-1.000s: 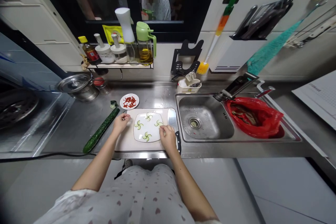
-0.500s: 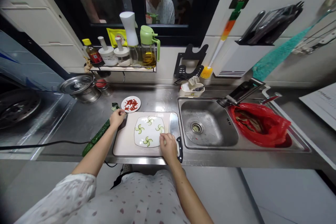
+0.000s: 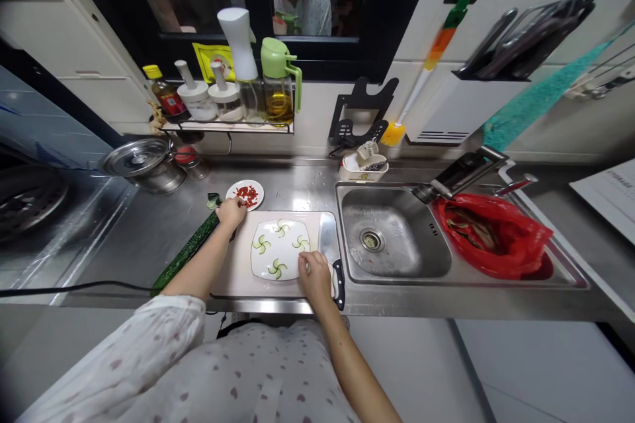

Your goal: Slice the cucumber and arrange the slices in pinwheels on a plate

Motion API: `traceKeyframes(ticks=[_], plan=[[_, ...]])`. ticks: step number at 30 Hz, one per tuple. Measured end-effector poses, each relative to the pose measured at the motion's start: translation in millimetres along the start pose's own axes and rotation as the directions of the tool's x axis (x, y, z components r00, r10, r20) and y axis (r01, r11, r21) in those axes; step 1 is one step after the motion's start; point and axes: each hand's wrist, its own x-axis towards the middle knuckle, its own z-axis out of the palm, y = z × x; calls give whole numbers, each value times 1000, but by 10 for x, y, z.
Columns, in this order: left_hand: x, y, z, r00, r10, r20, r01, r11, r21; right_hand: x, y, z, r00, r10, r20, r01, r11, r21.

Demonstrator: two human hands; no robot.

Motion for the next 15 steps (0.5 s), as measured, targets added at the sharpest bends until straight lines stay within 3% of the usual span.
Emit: traceKeyframes(ticks=[7,15], plan=[[110,-1,14,999,34,30,-36,995,93,69,16,-3,1000,17,7,-17,1000,-3],[155,-29,14,996,91,2,-91,995,48,144,39,12,1000,19,16,-19,1000,0]])
